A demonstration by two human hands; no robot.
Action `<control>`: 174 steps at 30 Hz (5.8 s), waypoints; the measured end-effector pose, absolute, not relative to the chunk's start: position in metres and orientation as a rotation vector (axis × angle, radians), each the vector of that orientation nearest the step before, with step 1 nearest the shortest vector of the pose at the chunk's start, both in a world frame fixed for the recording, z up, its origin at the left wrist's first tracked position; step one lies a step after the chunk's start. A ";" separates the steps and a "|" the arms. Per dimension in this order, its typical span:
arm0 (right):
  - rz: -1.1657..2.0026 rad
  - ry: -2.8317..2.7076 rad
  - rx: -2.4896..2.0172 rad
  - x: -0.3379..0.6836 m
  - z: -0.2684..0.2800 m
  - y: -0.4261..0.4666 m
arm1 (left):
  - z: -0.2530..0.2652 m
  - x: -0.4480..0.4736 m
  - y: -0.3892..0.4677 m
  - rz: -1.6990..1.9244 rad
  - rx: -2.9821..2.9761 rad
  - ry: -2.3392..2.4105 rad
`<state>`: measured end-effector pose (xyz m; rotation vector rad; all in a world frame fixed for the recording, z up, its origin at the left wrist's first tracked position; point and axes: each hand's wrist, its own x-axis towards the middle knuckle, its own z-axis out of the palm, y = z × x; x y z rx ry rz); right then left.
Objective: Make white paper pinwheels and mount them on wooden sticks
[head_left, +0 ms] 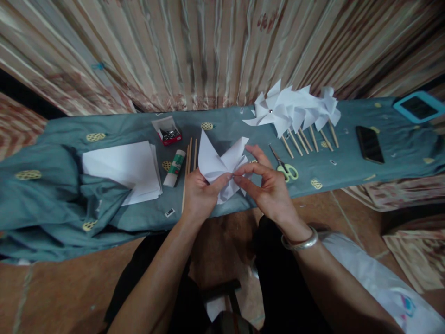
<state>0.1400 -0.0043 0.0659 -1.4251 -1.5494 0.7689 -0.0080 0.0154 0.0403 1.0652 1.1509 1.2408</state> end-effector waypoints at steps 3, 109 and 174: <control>0.764 -1.556 -1.430 0.140 0.065 -0.004 | 0.040 -0.009 0.015 1.237 1.093 1.164; 0.942 -1.563 -1.405 0.141 0.056 -0.007 | 0.036 -0.011 0.012 1.142 1.092 1.260; 1.411 -0.826 -1.306 0.158 0.042 0.009 | 0.029 0.007 0.014 1.262 1.159 1.119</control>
